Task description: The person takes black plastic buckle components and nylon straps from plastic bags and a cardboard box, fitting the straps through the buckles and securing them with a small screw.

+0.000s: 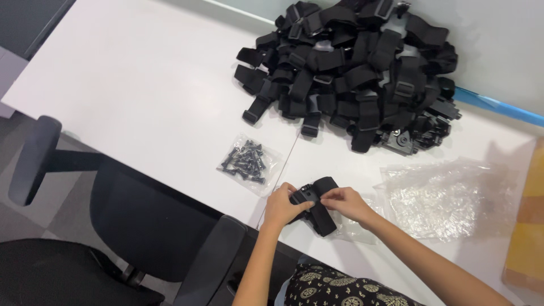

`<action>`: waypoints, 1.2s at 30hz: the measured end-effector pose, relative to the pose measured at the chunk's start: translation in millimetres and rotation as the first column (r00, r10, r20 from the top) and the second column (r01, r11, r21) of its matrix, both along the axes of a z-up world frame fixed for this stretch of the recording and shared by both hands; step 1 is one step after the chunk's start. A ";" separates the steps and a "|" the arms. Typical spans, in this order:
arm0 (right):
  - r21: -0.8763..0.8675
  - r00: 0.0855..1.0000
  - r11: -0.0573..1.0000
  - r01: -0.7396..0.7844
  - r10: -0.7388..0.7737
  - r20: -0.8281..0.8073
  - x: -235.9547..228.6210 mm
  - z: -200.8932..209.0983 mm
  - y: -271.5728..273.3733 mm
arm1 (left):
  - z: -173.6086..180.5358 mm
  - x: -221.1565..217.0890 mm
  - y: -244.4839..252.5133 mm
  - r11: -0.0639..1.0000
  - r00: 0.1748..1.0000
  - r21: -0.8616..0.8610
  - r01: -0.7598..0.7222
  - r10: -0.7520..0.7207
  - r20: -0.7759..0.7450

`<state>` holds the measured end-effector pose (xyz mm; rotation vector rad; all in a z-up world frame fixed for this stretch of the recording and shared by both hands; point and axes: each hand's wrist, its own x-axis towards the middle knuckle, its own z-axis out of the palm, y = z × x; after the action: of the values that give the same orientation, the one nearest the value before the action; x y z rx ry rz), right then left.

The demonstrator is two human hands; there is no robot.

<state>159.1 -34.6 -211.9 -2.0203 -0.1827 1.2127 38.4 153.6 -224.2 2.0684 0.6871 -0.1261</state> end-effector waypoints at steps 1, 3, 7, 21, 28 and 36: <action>-0.004 1.000 1.000 0.009 -0.009 -0.008 -2.2 1.3 0.0 | 2.4 -0.6 1.1 0.998 1.000 -0.055 -0.014 0.016 0.025; -0.012 0.999 0.999 0.029 -0.030 -0.025 -4.7 4.9 -5.1 | 8.9 -1.0 1.2 0.986 0.997 -0.163 -0.028 0.040 0.070; 0.186 0.995 0.979 0.089 -0.078 -0.065 -9.9 10.7 -14.0 | 29.9 -10.6 -2.4 0.950 0.984 -0.309 -0.041 0.092 0.152; 0.278 0.910 0.934 0.225 -0.100 -0.402 -33.4 44.7 -24.2 | 130.8 -21.9 -32.3 0.775 0.907 -0.620 0.119 0.169 0.385; 0.473 0.886 0.760 0.445 -0.297 -0.356 -10.3 81.2 -35.7 | 140.3 4.0 -35.8 0.869 0.898 -0.454 0.195 0.027 0.438; 0.631 0.859 0.587 0.507 -0.406 -0.313 30.2 115.1 -50.7 | 129.1 48.9 -49.2 0.810 0.938 -0.547 0.210 -0.010 0.346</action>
<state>189.3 -85.3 -96.8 -1.1899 -0.0274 0.7631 87.4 104.3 -95.1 1.4828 0.2651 -0.0447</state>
